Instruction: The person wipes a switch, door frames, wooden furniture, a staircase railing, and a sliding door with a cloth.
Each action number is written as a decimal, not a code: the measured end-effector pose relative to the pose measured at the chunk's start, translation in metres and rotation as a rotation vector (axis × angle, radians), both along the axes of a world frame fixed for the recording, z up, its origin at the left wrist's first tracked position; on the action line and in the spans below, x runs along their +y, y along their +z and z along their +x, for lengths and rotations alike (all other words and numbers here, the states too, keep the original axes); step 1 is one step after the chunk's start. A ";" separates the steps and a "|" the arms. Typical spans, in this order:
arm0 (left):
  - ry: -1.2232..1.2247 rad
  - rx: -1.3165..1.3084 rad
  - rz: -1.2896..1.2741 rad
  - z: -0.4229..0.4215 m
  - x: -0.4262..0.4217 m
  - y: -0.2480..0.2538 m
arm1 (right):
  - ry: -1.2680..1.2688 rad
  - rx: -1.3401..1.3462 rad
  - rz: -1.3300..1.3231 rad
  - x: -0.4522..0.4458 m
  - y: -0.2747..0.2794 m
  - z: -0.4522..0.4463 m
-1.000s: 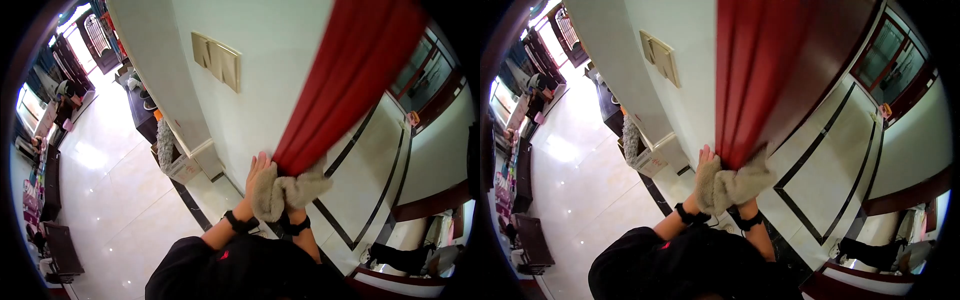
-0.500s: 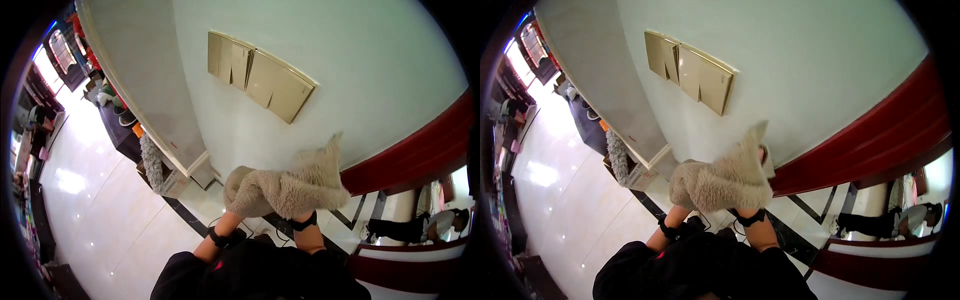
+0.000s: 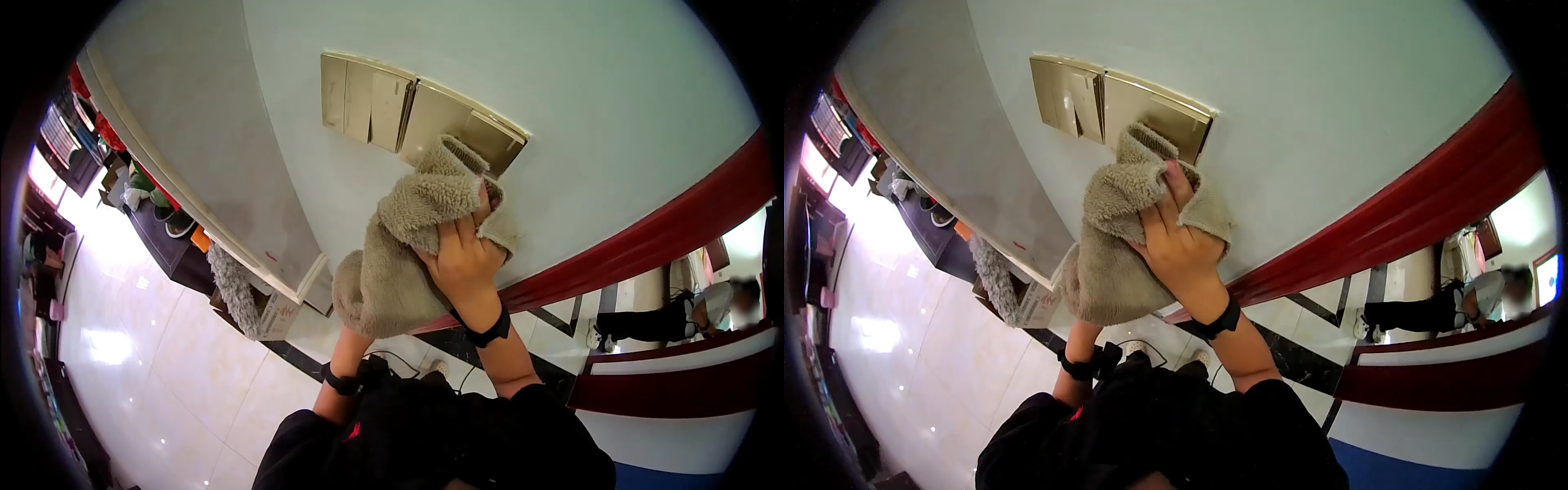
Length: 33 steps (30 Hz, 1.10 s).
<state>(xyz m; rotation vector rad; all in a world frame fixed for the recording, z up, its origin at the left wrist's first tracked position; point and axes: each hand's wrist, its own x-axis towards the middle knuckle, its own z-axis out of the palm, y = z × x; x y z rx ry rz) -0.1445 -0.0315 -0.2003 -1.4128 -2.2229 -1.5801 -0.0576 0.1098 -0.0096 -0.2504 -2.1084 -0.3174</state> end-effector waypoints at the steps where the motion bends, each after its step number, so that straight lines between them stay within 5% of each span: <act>1: -0.047 0.030 -0.008 -0.002 -0.004 0.007 | -0.014 0.013 0.008 -0.001 -0.001 0.000; 5: -0.129 -0.030 -0.077 0.000 -0.004 -0.013 | -0.010 0.000 0.046 -0.001 -0.007 0.003; 12: -0.130 -0.056 -0.035 0.008 -0.010 0.024 | -0.027 -0.015 0.042 0.004 -0.024 0.011; 14: -0.192 -0.285 -0.109 0.008 -0.011 0.036 | 0.004 0.003 0.074 0.009 -0.032 0.014; 18: -0.214 -0.159 -0.087 0.004 -0.006 0.030 | -0.032 0.101 0.059 0.003 -0.019 0.021; 20: -0.299 -0.435 -0.033 0.003 0.002 0.037 | 0.036 0.206 -0.014 0.005 -0.009 0.024; 24: -0.163 -0.298 0.176 0.005 0.022 0.036 | -0.080 0.040 0.277 0.010 0.019 0.011; 33: -0.177 -0.562 0.236 0.013 0.007 0.039 | 0.010 0.014 0.083 -0.001 0.016 0.004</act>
